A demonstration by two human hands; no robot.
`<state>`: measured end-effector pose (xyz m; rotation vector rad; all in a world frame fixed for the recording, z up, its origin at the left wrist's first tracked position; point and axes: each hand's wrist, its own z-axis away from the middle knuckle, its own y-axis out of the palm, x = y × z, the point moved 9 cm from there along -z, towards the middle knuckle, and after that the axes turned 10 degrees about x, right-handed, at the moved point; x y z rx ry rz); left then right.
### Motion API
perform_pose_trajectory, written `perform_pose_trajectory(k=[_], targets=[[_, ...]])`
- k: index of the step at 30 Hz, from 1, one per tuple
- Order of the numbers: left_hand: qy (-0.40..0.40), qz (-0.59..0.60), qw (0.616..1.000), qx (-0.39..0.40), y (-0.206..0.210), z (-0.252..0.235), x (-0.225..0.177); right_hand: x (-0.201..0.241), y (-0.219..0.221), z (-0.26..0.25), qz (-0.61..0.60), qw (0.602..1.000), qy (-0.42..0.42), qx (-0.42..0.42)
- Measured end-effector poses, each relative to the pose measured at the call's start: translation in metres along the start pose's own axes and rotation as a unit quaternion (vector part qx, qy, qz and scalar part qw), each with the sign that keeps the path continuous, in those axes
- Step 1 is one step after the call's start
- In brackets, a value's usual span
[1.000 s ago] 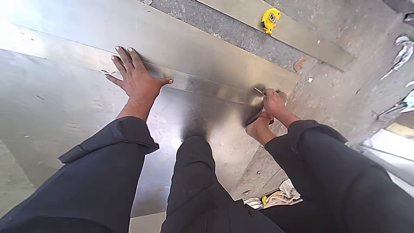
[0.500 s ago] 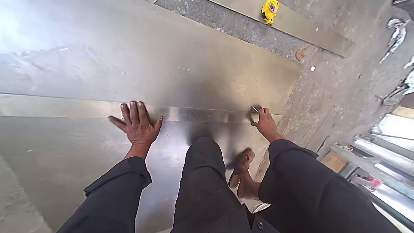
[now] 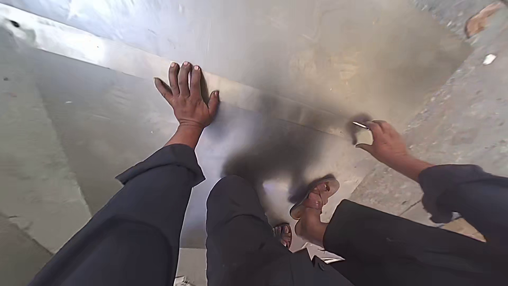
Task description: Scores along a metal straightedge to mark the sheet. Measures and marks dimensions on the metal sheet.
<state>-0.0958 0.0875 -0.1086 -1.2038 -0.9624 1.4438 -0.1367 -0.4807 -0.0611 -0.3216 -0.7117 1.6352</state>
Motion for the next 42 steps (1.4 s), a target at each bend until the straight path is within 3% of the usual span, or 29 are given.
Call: perform_pose_trajectory(k=[4, 7, 10, 16, 20, 24, 29, 42], targets=[[-0.032, -0.004, 0.999, -0.007, -0.008, 0.005, -0.006, -0.031, 0.018, 0.027, 0.004, 0.999, 0.041, -0.013], [-0.073, -0.014, 0.997, -0.01, -0.01, 0.004, -0.009, -0.029, 0.04, 0.038, -0.037, 0.997, 0.058, -0.036], [-0.097, -0.01, 0.994, 0.057, -0.01, 0.021, -0.006, -0.015, 0.066, 0.053, -0.048, 0.998, 0.036, -0.022], [-0.024, 0.071, 0.975, 0.21, -0.025, 0.019, -0.006, -0.024, 0.09, 0.07, -0.112, 0.987, 0.057, -0.101], [0.009, 0.036, 0.961, 0.275, -0.03, 0.017, -0.001, -0.026, 0.088, 0.07, -0.129, 0.982, 0.043, -0.13], [-0.005, 0.043, 0.968, 0.245, -0.033, 0.012, -0.004, -0.03, 0.067, 0.064, -0.108, 0.982, 0.012, -0.152], [-0.004, -0.014, 0.969, 0.247, -0.039, 0.013, -0.009, 0.01, 0.06, 0.039, -0.064, 0.986, -0.081, -0.129], [-0.028, -0.033, 0.966, 0.253, -0.038, 0.009, -0.008, 0.017, 0.047, 0.026, -0.014, 0.984, -0.105, -0.142]])
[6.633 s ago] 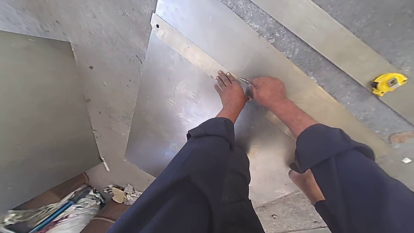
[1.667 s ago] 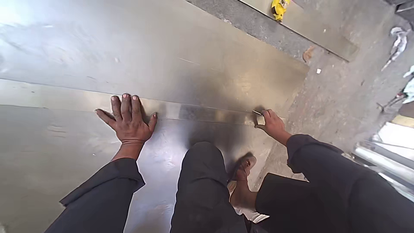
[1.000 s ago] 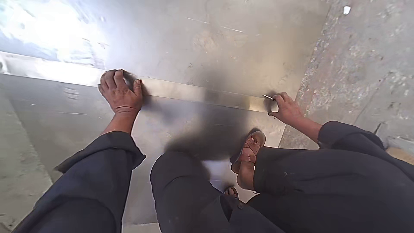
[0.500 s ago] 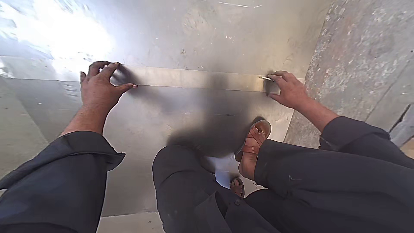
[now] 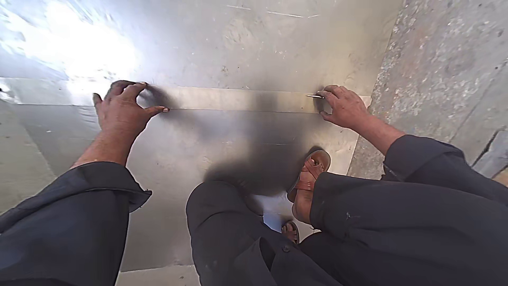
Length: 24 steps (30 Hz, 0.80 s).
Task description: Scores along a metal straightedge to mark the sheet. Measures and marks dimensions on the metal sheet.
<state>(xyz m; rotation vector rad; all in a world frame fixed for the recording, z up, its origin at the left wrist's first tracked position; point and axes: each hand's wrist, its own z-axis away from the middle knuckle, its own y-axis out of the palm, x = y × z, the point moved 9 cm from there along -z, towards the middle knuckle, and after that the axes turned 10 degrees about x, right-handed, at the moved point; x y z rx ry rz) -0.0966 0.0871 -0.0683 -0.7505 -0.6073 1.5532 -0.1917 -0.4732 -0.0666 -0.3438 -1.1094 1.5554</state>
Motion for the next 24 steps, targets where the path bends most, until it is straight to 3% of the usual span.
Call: perform_pose_trajectory(k=[11, 14, 24], targets=[[0.044, 0.023, 0.999, -0.003, 0.005, -0.003, -0.007, 0.002, -0.004, 0.005, 0.002, 1.0, 0.025, 0.011], [0.036, 0.051, 0.998, -0.003, -0.004, 0.002, 0.007, 0.018, -0.008, -0.003, -0.024, 0.999, 0.02, 0.017], [0.057, 0.016, 0.998, -0.015, 0.009, -0.002, 0.019, 0.011, -0.001, -0.003, 0.038, 0.998, 0.038, 0.037]])
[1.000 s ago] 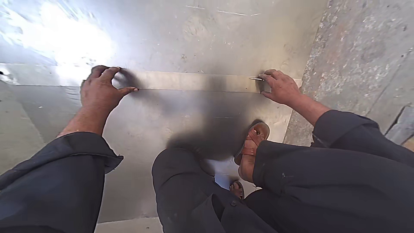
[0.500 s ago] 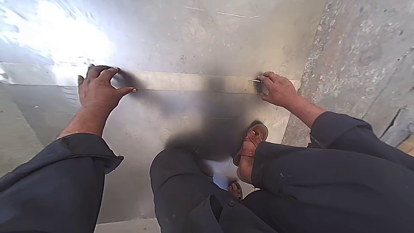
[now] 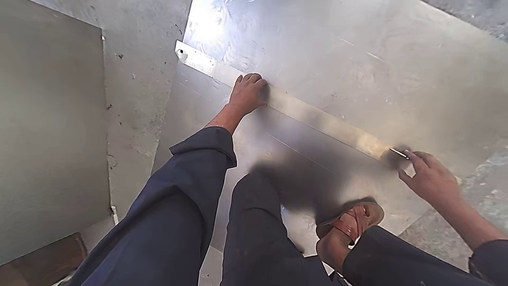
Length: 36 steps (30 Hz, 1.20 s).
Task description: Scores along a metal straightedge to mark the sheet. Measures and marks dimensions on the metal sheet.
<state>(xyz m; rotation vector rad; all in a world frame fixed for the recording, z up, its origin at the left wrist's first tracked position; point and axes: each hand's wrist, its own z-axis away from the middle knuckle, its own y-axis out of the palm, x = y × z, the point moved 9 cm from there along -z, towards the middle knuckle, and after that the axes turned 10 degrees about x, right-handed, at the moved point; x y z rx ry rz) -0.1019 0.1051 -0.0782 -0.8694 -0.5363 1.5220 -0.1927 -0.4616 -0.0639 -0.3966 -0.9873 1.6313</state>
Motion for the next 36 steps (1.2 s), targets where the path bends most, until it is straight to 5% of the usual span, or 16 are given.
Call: perform_pose_trajectory(k=[29, 36], targets=[[0.025, -0.135, 0.984, 0.116, -0.001, -0.013, -0.037, 0.001, 0.002, 0.001, 0.005, 1.0, 0.018, 0.024], [-0.049, -0.023, 0.997, 0.063, -0.009, -0.013, -0.021, -0.001, 0.002, 0.002, 0.002, 1.0, 0.016, 0.02]])
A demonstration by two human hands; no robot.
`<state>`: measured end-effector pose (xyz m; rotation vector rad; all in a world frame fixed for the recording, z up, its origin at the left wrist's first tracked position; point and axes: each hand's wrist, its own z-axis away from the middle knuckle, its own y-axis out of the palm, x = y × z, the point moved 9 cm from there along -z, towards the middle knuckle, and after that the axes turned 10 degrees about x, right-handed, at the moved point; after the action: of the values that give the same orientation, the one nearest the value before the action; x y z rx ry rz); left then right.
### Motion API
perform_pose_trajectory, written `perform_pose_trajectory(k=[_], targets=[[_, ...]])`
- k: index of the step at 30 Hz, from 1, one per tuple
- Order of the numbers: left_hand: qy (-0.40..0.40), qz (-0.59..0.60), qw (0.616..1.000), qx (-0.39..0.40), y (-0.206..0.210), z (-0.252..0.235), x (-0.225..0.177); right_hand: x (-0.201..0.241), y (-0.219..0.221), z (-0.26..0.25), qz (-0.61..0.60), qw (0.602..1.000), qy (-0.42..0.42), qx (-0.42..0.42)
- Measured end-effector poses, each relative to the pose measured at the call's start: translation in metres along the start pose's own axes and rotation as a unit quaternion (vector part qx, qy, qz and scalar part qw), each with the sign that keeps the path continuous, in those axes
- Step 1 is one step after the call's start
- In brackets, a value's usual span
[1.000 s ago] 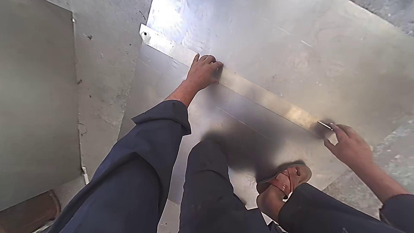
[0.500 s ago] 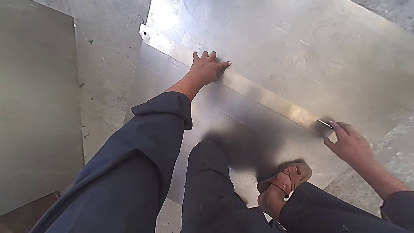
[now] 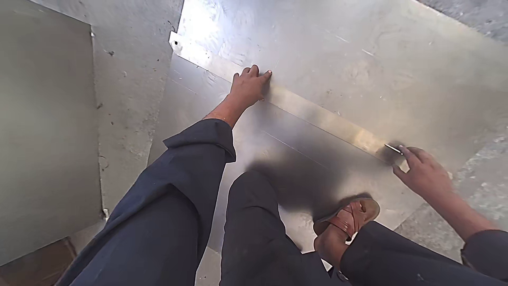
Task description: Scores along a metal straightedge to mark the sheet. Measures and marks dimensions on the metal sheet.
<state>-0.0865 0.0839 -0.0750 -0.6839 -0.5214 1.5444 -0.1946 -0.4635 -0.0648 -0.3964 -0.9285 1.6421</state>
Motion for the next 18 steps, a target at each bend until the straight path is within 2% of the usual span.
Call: perform_pose_trajectory(k=[3, 7, 10, 18], targets=[[0.053, 0.041, 0.997, -0.04, -0.002, 0.01, 0.009, 0.008, 0.001, -0.003, -0.015, 1.0, -0.011, 0.0], [0.134, -0.018, 0.99, -0.042, 0.002, 0.007, -0.014, 0.006, 0.002, 0.009, 0.004, 1.0, -0.003, -0.008], [0.131, -0.047, 0.989, -0.042, -0.003, 0.004, -0.016, 0.002, 0.004, 0.002, 0.015, 1.0, -0.003, -0.02], [0.087, -0.014, 0.996, -0.024, -0.003, 0.005, -0.017, -0.003, 0.005, 0.003, -0.022, 0.998, -0.016, -0.055]])
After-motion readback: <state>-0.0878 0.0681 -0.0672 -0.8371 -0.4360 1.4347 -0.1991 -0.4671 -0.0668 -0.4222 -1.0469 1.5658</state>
